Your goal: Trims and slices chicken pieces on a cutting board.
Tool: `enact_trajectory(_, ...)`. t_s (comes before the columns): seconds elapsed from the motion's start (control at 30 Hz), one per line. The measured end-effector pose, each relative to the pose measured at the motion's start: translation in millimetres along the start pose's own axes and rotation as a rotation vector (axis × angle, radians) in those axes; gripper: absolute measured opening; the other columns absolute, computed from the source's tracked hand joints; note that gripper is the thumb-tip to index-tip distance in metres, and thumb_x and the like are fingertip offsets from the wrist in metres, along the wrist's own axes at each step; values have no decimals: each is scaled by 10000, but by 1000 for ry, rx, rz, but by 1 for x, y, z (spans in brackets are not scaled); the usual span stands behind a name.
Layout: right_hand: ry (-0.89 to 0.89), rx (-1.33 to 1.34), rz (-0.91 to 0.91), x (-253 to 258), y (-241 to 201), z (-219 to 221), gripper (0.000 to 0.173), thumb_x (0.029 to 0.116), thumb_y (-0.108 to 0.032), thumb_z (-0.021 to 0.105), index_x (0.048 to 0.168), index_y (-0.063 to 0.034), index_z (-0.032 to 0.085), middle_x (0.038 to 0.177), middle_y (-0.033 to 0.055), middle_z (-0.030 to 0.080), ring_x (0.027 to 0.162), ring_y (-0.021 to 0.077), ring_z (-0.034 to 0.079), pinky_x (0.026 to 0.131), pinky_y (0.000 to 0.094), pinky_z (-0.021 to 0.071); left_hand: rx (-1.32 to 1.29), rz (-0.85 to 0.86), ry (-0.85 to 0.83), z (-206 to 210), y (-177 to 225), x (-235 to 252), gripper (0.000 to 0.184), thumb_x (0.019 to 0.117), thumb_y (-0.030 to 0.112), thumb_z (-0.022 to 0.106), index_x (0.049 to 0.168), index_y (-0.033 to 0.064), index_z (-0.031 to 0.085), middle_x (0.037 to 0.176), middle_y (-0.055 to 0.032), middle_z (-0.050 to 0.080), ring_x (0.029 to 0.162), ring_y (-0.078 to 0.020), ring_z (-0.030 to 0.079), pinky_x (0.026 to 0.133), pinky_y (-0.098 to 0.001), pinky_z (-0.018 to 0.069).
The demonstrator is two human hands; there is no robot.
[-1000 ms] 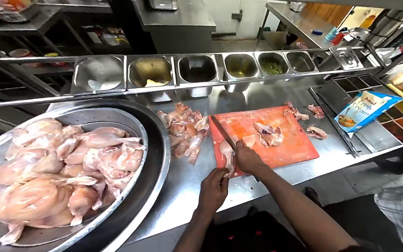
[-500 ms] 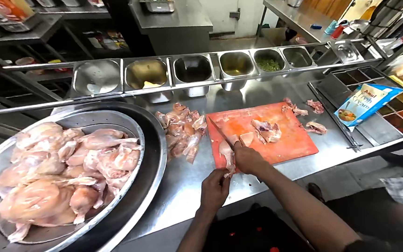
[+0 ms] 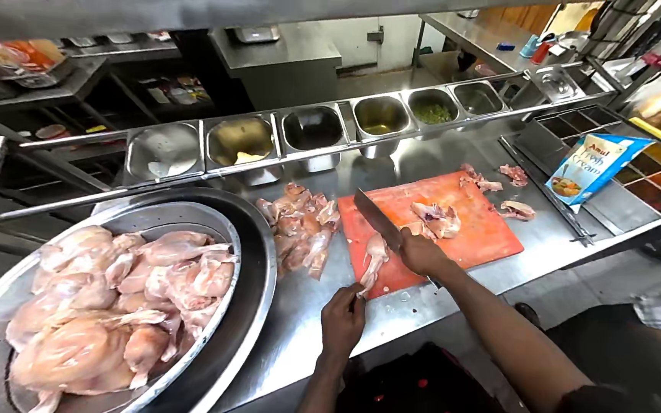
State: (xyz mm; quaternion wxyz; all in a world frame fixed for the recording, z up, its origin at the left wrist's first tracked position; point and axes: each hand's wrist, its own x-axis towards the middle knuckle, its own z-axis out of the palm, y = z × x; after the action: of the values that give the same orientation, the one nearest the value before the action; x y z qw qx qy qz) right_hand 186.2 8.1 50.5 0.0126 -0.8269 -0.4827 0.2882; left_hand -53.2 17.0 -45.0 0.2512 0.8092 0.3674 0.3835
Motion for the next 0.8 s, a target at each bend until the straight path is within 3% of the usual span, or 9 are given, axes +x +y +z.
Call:
enact_trajectory(0.17,16,1,-22,-12,-9,-8,326,1034,-257,511,1309,-83,488,972,189,683,912,393,707,751,589,562,28,-92,-21,4,1,12,184,899,223,654,980,119,783,860,5,746,673,-64,679,645,-275,601)
enact_trajectory(0.27,161,0,-39,-42,-24,-19,325,1056,-259,491,1335,-93,496,900,170,692,864,390,715,721,573,568,0,-90,-56,2,5,15,195,883,250,660,960,118,782,762,27,710,598,-43,629,578,-249,565)
enact_trajectory(0.4,405,32,-91,-55,-34,-11,248,1073,-252,445,1253,-84,480,723,111,649,669,330,706,586,514,564,-43,-67,-63,5,10,10,192,883,240,659,950,106,780,747,37,701,598,-24,623,575,-223,562)
enact_trajectory(0.47,307,23,-45,-37,-34,3,279,1059,-237,463,1291,-82,450,790,144,667,739,366,715,622,537,571,-50,-52,-54,6,12,12,199,890,251,652,932,104,779,744,37,701,596,-22,629,571,-221,567)
enact_trajectory(0.57,46,19,37,-10,-34,10,361,1024,-223,552,1338,-75,453,1013,207,688,944,421,711,749,601,572,-64,-16,-44,6,13,8,196,897,259,650,903,106,772,736,37,697,582,-14,615,554,-209,555)
enact_trajectory(0.7,-5,99,14,1,-16,-4,348,1040,-258,535,1330,-79,466,973,213,674,868,412,704,719,599,564,-53,-17,-14,-3,4,2,190,899,238,643,929,105,776,795,25,718,611,-10,628,579,-196,561)
enact_trajectory(0.8,5,201,-40,23,16,-6,394,1040,-273,523,1377,-71,491,1017,222,684,914,404,699,790,614,553,-17,-66,-25,-10,-3,2,191,910,213,628,979,108,772,841,12,729,651,-32,651,620,-221,581)
